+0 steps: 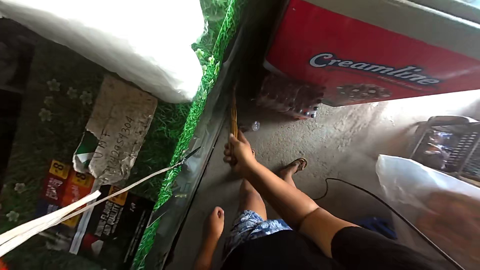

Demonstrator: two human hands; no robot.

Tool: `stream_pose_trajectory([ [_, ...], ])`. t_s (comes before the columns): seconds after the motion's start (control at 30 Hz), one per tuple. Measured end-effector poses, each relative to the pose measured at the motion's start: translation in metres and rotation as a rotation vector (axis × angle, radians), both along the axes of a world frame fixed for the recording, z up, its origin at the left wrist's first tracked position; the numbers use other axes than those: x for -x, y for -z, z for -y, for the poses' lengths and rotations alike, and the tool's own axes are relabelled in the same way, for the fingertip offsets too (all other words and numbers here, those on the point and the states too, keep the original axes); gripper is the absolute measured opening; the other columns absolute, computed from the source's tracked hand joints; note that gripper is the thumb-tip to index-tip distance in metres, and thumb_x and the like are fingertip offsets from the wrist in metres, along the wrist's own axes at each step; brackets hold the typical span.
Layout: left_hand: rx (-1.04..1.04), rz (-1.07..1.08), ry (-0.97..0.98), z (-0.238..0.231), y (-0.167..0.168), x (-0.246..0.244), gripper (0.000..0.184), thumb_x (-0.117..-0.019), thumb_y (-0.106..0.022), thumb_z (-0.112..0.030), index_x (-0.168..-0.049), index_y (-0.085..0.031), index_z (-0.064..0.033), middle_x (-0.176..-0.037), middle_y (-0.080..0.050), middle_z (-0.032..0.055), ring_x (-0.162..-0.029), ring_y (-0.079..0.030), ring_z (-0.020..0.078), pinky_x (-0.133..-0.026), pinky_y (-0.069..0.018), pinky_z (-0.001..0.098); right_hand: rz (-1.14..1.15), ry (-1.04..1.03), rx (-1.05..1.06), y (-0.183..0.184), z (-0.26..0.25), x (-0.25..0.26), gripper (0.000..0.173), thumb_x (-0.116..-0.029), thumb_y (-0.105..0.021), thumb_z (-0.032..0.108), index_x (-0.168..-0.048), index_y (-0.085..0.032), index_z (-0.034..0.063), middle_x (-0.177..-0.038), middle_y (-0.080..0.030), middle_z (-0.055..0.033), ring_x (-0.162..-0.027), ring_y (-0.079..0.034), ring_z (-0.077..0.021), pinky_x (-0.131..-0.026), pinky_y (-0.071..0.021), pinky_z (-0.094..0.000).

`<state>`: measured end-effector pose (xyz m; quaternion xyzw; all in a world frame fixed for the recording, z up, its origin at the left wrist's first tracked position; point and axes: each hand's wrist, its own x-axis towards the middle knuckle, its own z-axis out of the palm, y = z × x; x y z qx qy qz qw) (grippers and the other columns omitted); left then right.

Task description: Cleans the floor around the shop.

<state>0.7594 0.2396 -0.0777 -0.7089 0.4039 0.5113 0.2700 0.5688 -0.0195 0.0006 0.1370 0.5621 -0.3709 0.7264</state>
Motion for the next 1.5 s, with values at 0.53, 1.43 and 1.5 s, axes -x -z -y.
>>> stream_pose_trajectory([
  [0.53, -0.216, 0.043, 0.030, -0.043, 0.016, -0.045, 0.037, -0.1072, -0.050, -0.028, -0.132, -0.063, -0.0041, -0.127, -0.068, 0.0189, -0.121, -0.065, 0.0334, -0.105, -0.0494, 0.0552, 0.194, 0.032, -0.168, -0.026, -0.029, 0.015, 0.033, -0.1125, -0.039, 0.035, -0.142, -0.037, 0.0200, -0.073, -0.051, -0.0048, -0.045, -0.048, -0.0087, -0.039, -0.0415, -0.0205],
  [1.43, -0.098, 0.015, 0.105, 0.003, 0.016, -0.024, 0.034, -0.1070, -0.049, -0.025, -0.126, -0.066, -0.0014, -0.122, -0.068, 0.0213, -0.118, -0.065, 0.0345, -0.104, -0.0492, 0.0551, 0.288, 0.316, -0.038, 0.137, -0.007, 0.093, 0.022, -0.1106, -0.040, 0.036, -0.118, -0.048, 0.0166, -0.073, -0.051, 0.0007, -0.043, -0.043, -0.0039, -0.037, -0.0385, -0.0162],
  [1.5, -0.097, 0.017, 0.116, 0.009, 0.014, -0.024, 0.034, -0.1075, -0.048, -0.025, -0.126, -0.065, -0.0015, -0.121, -0.068, 0.0212, -0.117, -0.065, 0.0344, -0.103, -0.0490, 0.0553, 0.297, 0.415, -0.101, 0.145, -0.027, 0.117, 0.025, -0.1098, -0.041, 0.037, -0.106, -0.051, 0.0138, -0.068, -0.050, 0.0019, -0.042, -0.043, -0.0038, -0.038, -0.0387, -0.0161],
])
